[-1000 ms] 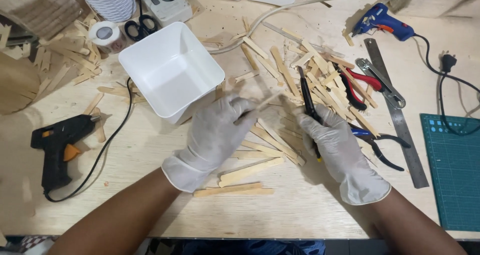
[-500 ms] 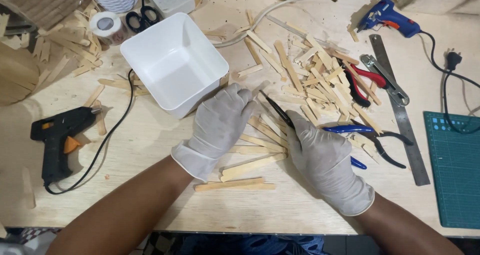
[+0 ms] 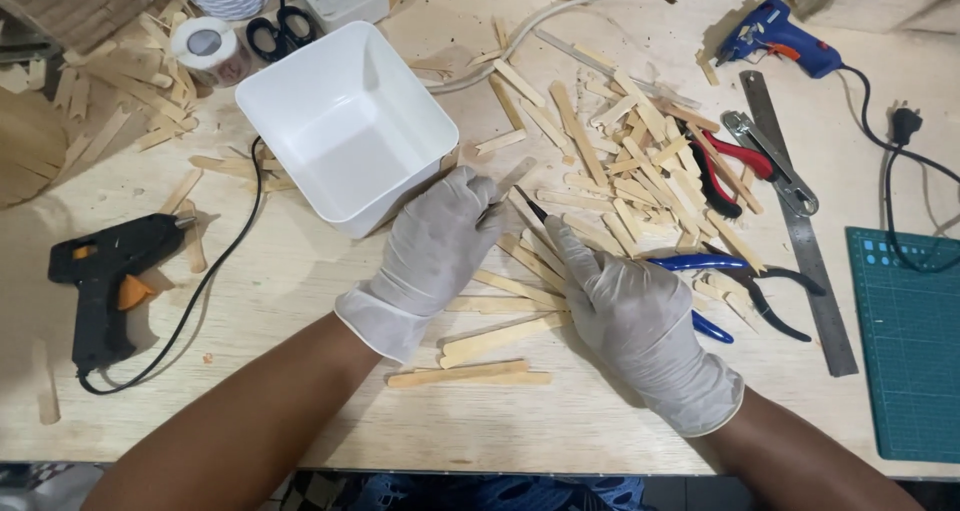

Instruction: Assembling a decorative container by gluing popsicle sticks onto a plastic base using a hot glue gun and trimming them with pliers.

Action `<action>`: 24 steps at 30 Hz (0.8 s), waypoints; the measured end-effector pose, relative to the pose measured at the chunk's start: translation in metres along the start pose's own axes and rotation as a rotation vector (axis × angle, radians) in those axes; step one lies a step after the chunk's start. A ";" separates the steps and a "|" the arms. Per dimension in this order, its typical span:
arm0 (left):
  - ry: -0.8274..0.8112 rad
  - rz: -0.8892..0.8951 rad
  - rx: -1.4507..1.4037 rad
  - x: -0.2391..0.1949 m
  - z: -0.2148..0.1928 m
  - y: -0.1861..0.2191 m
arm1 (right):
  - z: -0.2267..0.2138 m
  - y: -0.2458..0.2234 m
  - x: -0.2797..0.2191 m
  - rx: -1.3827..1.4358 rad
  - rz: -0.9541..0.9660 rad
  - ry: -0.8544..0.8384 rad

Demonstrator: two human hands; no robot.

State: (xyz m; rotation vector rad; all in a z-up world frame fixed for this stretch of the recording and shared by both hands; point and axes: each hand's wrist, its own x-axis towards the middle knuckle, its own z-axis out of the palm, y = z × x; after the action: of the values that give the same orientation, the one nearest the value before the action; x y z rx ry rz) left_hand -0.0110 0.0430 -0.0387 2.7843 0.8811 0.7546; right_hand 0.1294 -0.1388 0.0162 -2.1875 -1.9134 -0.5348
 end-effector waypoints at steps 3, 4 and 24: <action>0.008 0.001 -0.006 0.000 0.002 0.001 | 0.002 0.001 0.002 0.007 -0.033 0.045; 0.005 0.001 -0.007 0.000 0.002 0.001 | 0.004 0.002 0.001 0.008 -0.032 0.043; -0.014 -0.044 -0.198 0.003 0.001 0.006 | 0.011 -0.003 0.008 -0.142 -0.134 0.066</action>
State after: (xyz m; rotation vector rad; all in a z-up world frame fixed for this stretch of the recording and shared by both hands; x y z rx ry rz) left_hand -0.0055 0.0403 -0.0370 2.5867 0.8143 0.7697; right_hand 0.1292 -0.1271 0.0091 -2.1039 -2.0558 -0.7782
